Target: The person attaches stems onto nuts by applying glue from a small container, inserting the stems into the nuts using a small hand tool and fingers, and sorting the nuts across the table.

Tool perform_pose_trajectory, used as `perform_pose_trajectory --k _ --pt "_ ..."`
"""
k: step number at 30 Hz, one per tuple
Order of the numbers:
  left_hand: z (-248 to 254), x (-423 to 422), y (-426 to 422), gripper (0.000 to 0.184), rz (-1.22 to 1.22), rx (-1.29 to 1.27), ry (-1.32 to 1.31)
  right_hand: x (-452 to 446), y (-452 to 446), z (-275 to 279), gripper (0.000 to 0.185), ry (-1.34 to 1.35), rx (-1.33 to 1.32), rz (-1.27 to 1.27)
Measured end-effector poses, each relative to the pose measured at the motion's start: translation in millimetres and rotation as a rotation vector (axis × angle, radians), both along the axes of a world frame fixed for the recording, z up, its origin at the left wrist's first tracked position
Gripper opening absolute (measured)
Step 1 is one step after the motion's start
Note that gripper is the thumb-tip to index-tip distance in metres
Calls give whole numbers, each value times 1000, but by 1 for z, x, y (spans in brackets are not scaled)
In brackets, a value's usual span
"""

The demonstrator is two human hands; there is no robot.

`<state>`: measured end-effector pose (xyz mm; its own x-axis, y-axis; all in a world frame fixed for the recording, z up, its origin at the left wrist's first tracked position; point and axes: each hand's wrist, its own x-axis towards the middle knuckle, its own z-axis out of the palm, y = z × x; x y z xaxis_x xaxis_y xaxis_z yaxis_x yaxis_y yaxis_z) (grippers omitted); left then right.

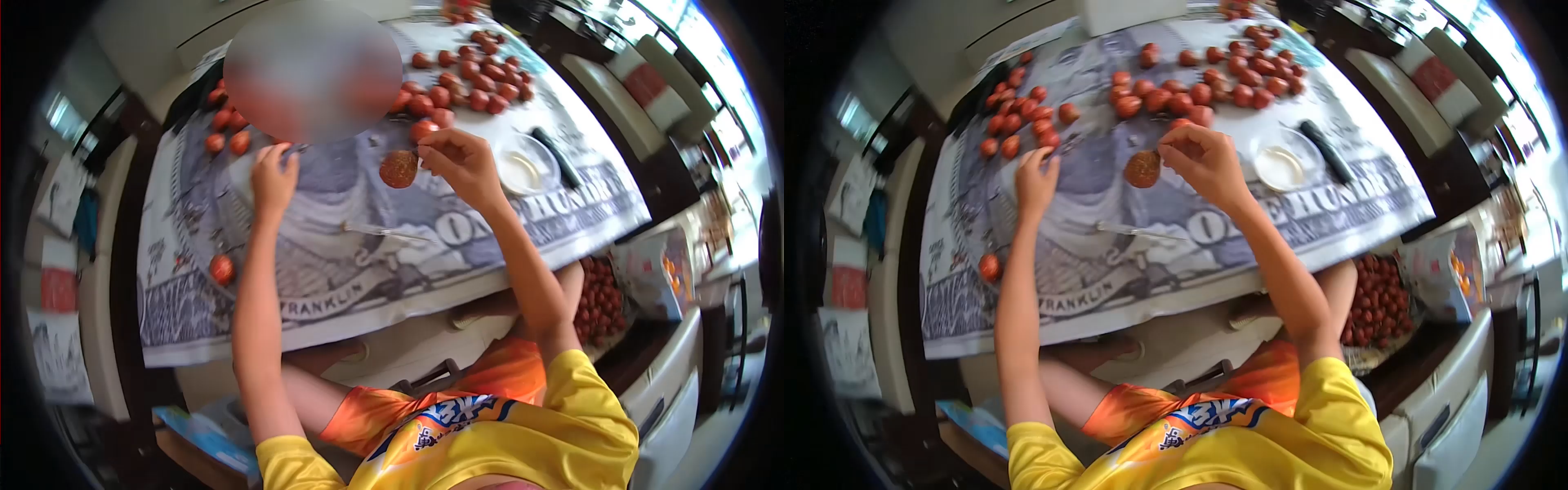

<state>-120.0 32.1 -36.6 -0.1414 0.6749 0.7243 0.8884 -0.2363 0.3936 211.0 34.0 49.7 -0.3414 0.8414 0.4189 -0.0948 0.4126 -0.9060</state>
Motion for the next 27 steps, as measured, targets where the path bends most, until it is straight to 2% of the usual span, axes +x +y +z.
perform_pose_trajectory --k 2,3,6,9,10,11,13,15,17,20,21,22,25,27 --pt "0 -5 2 28 -25 -26 110 37 -27 5 10 231 -100 -4" --pt "0 -6 5 31 -20 1 175 64 -41 4 10 232 -102 -78" --pt "-5 -10 10 44 38 29 303 165 -103 -3 7 296 -59 -467" --pt "-16 -19 18 48 -3 59 377 264 -160 -19 8 61 -88 -1108" --pt "-16 -19 18 49 -13 54 405 307 -171 -39 17 -163 -92 -1329" --pt "-11 -15 15 49 -34 49 390 339 -181 -61 17 -163 -99 -1355" --pt "-10 -21 16 48 -71 52 377 391 -200 -104 22 -588 -115 -1549" --pt "-15 -38 26 64 -36 -173 188 429 -212 -143 27 -1031 -132 -1691" --pt "-11 -31 28 66 -46 -143 186 436 -235 -172 33 -944 -415 -1764" --pt "-8 -28 24 70 -46 -100 191 417 -248 -212 28 -803 -485 -1861" --pt "-7 -26 24 58 -30 -40 223 409 -246 -212 28 -798 -492 -1858" --pt "-7 -23 24 46 -10 20 256 402 -243 -212 27 -755 -437 -1839" --pt "-25 -49 36 44 -55 -72 269 368 -211 -189 23 -608 -250 -1737" --pt "-7 -24 18 42 -66 -59 284 331 -193 -150 20 -517 -142 -1637"
